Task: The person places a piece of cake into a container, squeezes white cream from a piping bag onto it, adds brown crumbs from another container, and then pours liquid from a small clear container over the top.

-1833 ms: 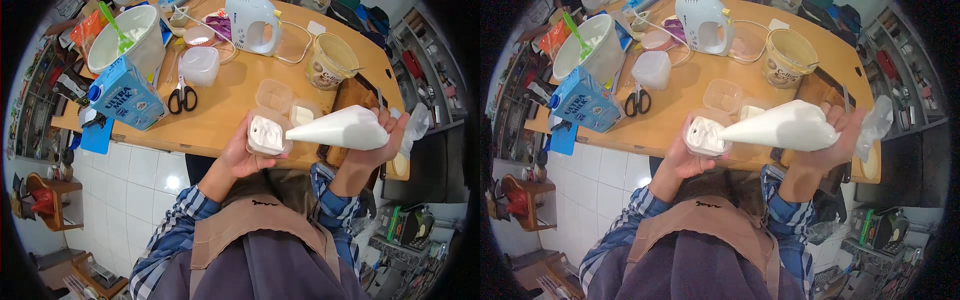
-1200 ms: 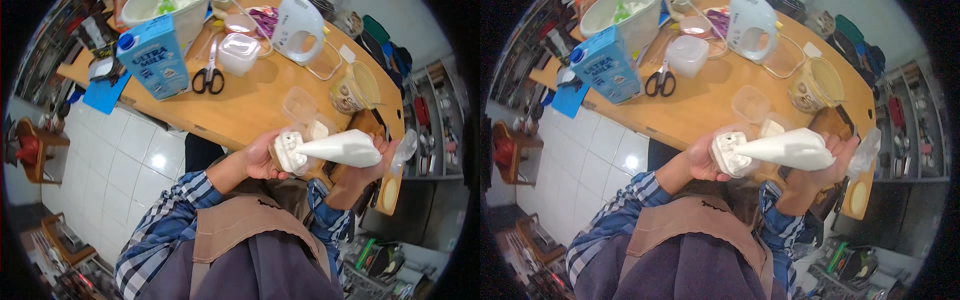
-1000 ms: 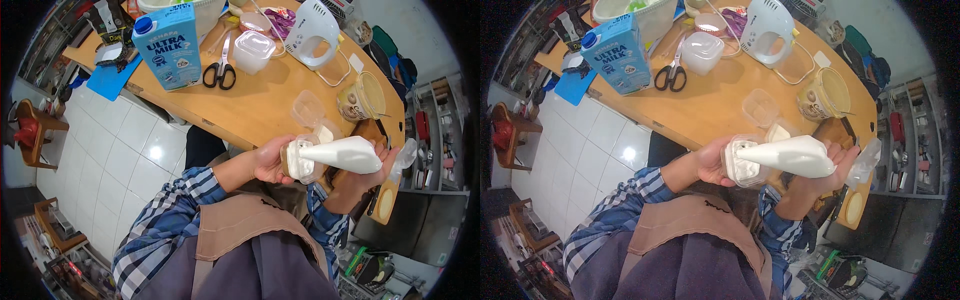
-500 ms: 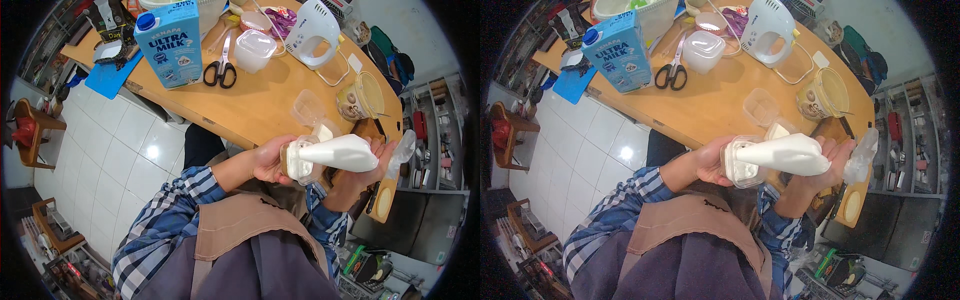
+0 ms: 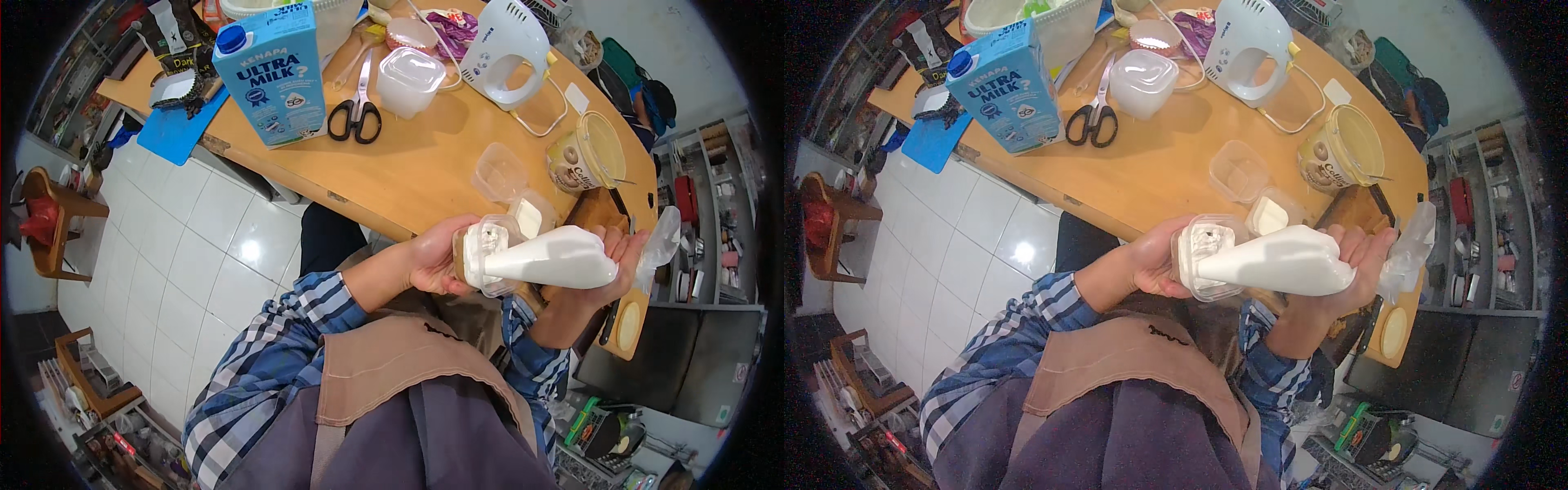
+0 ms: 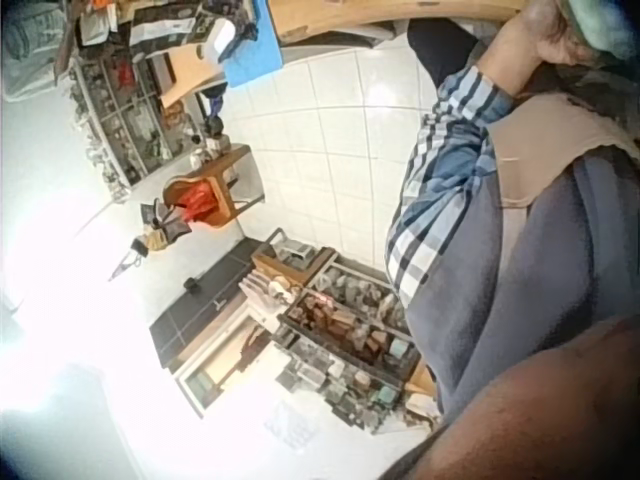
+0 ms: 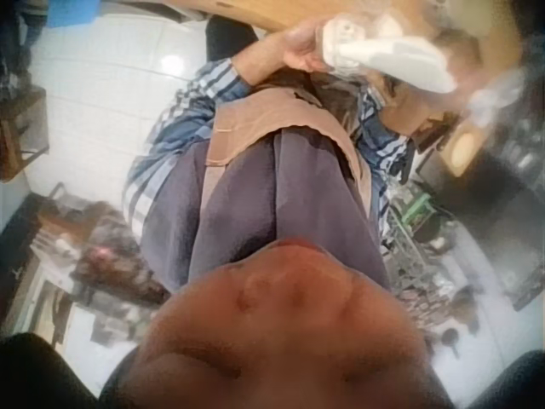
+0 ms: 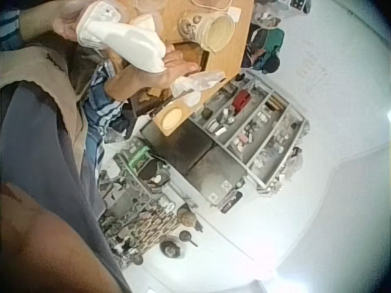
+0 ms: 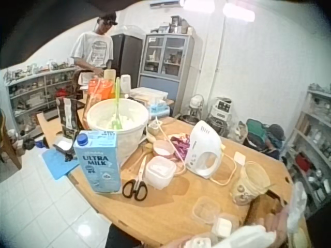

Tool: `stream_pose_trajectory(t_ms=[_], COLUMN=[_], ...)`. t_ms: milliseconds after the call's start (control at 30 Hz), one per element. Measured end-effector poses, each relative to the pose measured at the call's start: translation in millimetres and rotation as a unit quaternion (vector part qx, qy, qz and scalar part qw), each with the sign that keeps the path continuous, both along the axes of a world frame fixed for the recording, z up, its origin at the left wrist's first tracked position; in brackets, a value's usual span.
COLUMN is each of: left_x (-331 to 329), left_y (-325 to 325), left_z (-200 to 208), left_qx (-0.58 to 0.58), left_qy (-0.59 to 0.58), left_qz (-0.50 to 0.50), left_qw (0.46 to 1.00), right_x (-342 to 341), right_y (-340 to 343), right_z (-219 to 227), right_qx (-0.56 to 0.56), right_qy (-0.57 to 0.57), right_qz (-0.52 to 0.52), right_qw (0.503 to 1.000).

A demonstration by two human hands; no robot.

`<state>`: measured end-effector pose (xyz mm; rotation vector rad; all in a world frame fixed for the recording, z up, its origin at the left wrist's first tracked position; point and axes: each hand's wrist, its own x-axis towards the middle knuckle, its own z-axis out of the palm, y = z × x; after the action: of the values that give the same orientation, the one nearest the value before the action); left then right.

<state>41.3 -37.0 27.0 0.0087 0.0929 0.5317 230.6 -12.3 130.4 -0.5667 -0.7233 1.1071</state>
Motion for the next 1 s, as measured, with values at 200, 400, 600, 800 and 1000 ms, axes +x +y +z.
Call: stream_pose_trajectory(t_ms=[200, 400, 600, 800, 1000], left_x=[0.7, 1.8, 2.2, 3.8, 4.1], left_y=[0.8, 1.8, 4.4, 3.5, 2.9], left_z=[-1.2, 4.9, -3.3, -0.3, 2.4], left_qx=[0.012, -0.036, -0.007, -0.005, -0.002], left_qy=[0.0, 0.023, 0.005, 0.024, 0.005], left_qz=[0.005, 0.017, -0.011, -0.007, -0.012], left_qw=[1.0, 0.999, 1.0, 1.0, 1.0], right_x=[3.3, 9.8, 9.4, -0.9, -9.5], right_y=[-2.9, -2.0, -1.4, 1.7, 4.2], right_z=[-1.0, -3.0, -1.6, 2.9, 5.6], right_qx=[0.008, 0.021, 0.009, -0.007, -0.012], right_qy=[0.0, -0.002, -0.009, -0.017, -0.018], right_qz=[0.017, 0.06, 0.045, -0.02, -0.072], right_qw=[1.0, 0.998, 0.999, 1.0, 0.997])
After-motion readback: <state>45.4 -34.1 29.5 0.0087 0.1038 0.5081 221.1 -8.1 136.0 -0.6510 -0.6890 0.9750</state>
